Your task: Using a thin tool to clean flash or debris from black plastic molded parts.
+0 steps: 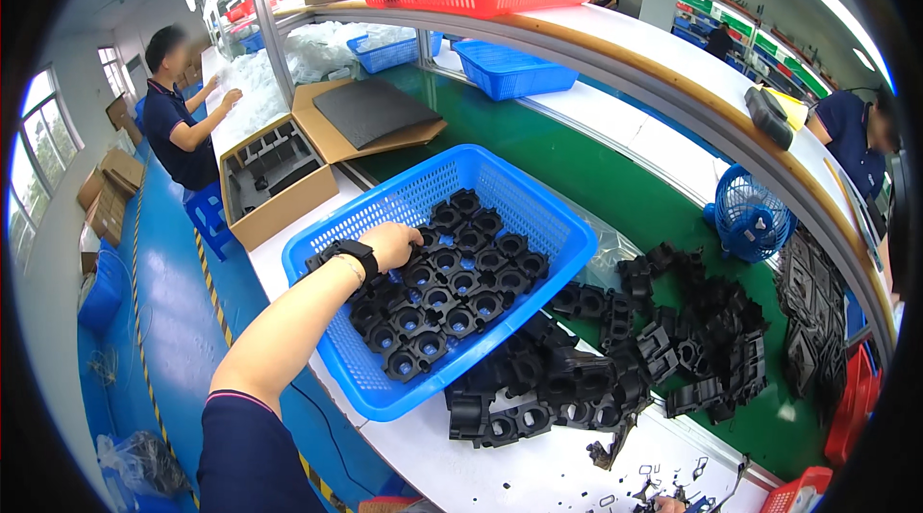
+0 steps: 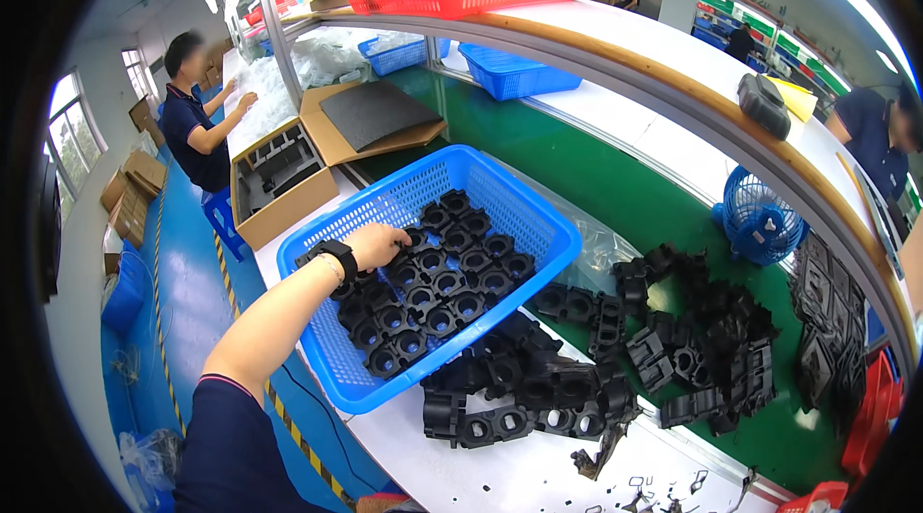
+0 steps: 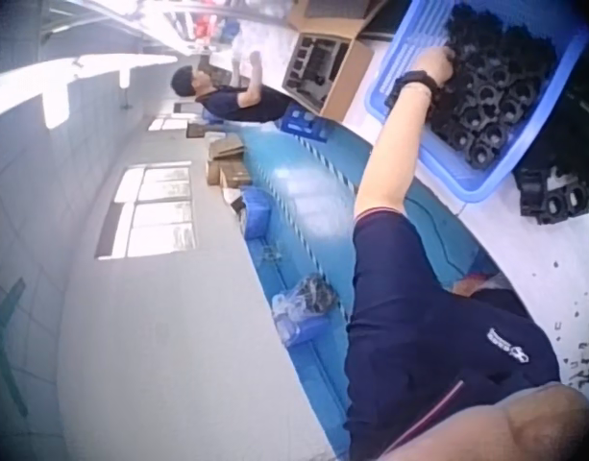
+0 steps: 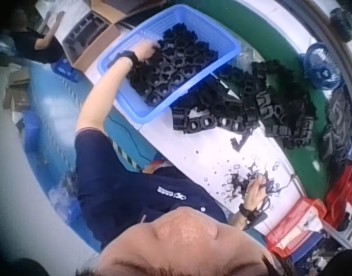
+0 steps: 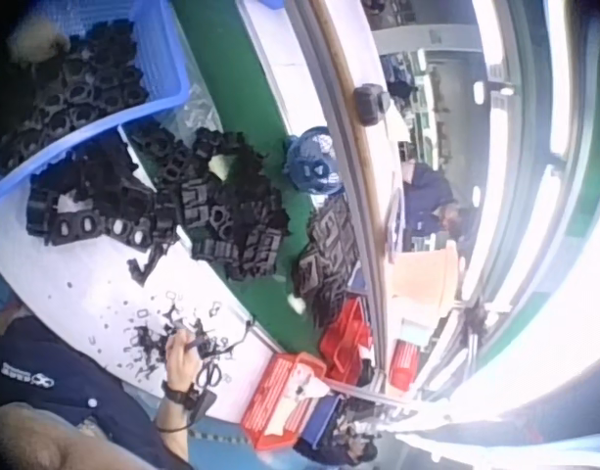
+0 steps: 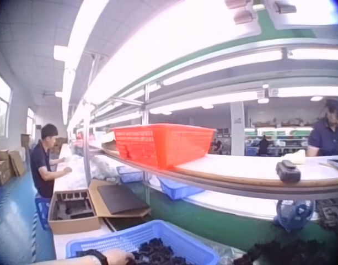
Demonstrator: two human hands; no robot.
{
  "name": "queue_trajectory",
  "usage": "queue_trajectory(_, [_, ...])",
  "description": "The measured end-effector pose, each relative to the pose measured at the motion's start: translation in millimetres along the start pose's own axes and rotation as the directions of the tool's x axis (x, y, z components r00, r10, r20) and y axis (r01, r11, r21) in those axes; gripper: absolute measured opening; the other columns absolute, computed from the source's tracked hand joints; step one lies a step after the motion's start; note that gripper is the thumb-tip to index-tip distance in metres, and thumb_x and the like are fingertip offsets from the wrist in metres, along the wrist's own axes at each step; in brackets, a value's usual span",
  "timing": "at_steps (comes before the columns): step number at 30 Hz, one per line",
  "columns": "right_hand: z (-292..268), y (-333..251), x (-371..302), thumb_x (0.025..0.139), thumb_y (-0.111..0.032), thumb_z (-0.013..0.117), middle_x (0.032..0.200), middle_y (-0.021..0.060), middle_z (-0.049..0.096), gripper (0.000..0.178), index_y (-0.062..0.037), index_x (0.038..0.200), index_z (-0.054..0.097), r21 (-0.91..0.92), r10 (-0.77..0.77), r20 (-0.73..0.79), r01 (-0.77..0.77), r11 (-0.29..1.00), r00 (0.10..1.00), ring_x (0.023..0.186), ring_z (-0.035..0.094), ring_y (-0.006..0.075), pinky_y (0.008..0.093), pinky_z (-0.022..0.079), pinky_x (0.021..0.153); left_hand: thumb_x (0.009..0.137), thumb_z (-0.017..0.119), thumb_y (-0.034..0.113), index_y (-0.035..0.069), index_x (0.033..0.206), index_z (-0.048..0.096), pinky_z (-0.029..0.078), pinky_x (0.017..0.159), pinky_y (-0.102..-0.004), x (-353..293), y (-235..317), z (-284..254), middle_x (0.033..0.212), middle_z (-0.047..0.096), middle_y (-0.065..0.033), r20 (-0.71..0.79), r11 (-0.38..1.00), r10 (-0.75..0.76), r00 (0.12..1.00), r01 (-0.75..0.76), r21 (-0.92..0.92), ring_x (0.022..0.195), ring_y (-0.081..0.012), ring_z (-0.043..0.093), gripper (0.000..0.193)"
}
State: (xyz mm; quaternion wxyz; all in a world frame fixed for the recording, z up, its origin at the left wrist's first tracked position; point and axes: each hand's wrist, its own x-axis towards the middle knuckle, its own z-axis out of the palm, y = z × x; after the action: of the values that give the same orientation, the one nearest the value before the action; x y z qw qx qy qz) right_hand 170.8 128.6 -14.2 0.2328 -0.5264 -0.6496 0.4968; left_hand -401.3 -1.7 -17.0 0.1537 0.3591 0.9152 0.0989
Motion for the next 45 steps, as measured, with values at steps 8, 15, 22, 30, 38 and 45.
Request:
queue_trajectory(8, [-3.7, 13.5, 1.4, 0.100, -0.021, 0.048, 0.066, -0.0040, 0.046, 0.022, -0.0031, 0.093, 0.058, 0.044, 0.030, 0.001, -0.030, 0.999, 1.000, 0.056, 0.040, 0.0036, 0.0184, 0.031, 0.048, 0.087, 0.049, 0.021, 0.011, 0.123, 0.060, 0.053, 0.060, -0.0354, -1.0, 0.2, -4.0, 0.078, 0.068, -0.0149, 0.056, 1.000, 0.010, 0.998, -0.009, -0.025, 0.056, -0.0215, 0.064, 0.039])
queue_trajectory(15, [-3.4, 15.3, -0.3, 0.100, -0.021, 0.048, 0.067, -0.0041, 0.047, 0.022, -0.0028, 0.096, 0.059, 0.026, -0.025, -0.014, 0.026, 0.999, 1.000, 0.057, 0.041, 0.0039, 0.0183, 0.032, 0.049, 0.083, 0.058, 0.035, 0.011, 0.129, 0.056, 0.053, 0.072, -0.0326, -6.0, -2.7, -8.2, 0.089, 0.069, -0.0151, 0.139, 0.994, 0.063, 0.988, -0.049, -0.100, 0.065, -0.0212, 0.066, 0.053])
queue_trajectory(22, [-9.3, 21.5, 1.4, 0.100, -0.020, 0.047, 0.067, -0.0048, 0.046, 0.023, -0.0018, 0.101, 0.061, -0.008, -0.027, 0.023, 0.027, 1.000, 0.999, 0.057, 0.040, 0.0034, 0.0178, 0.031, 0.049, 0.073, 0.068, 0.030, 0.009, 0.130, 0.053, 0.053, 0.079, -0.0378, 6.6, -2.0, 4.7, 0.102, 0.068, -0.0151, 0.084, 0.971, 0.118, 0.990, -0.132, 0.201, 0.089, -0.0294, 0.067, 0.062])
queue_trajectory(30, [-5.3, 20.8, -4.5, 0.101, -0.021, 0.046, 0.066, -0.0048, 0.046, 0.025, -0.0011, 0.104, 0.062, 0.073, 0.014, 0.009, -0.014, 0.997, 1.000, 0.057, 0.040, 0.0038, 0.0180, 0.031, 0.050, 0.069, 0.073, 0.018, 0.007, 0.122, 0.059, 0.050, 0.087, -0.0378, 1.8, 6.4, 3.2, 0.105, 0.066, -0.0189, 0.007, 0.993, 0.062, 0.998, -0.062, 0.104, 0.099, -0.0323, 0.063, 0.056])
queue_trajectory(38, [-1.4, -0.8, -7.3, 0.100, -0.026, 0.047, 0.064, -0.0002, 0.052, 0.031, -0.0017, 0.100, 0.066, -0.139, -0.085, -0.032, 0.080, 0.987, 0.996, 0.058, 0.048, 0.0088, 0.0245, 0.038, 0.052, 0.083, 0.064, 0.010, 0.009, 0.127, 0.054, 0.039, 0.050, -0.0159, -39.5, -12.6, -62.8, 0.092, 0.067, -0.0007, 0.021, 0.447, 0.191, 0.981, -0.068, -0.892, 0.063, -0.0031, 0.058, 0.045])
queue_trajectory(45, [5.6, 23.4, 3.3, 0.098, -0.023, 0.051, 0.060, -0.0046, 0.043, 0.024, -0.0023, 0.091, 0.061, -0.031, -0.048, -0.004, 0.048, 0.998, 0.999, 0.052, 0.038, 0.0052, 0.0204, 0.029, 0.047, 0.074, 0.075, 0.021, 0.005, 0.134, 0.044, 0.059, 0.054, -0.0323, -116.8, 57.3, -64.0, 0.118, 0.058, -0.0204, -0.204, -0.492, 0.193, 0.960, -0.086, -0.866, 0.085, -0.0296, 0.068, 0.069])
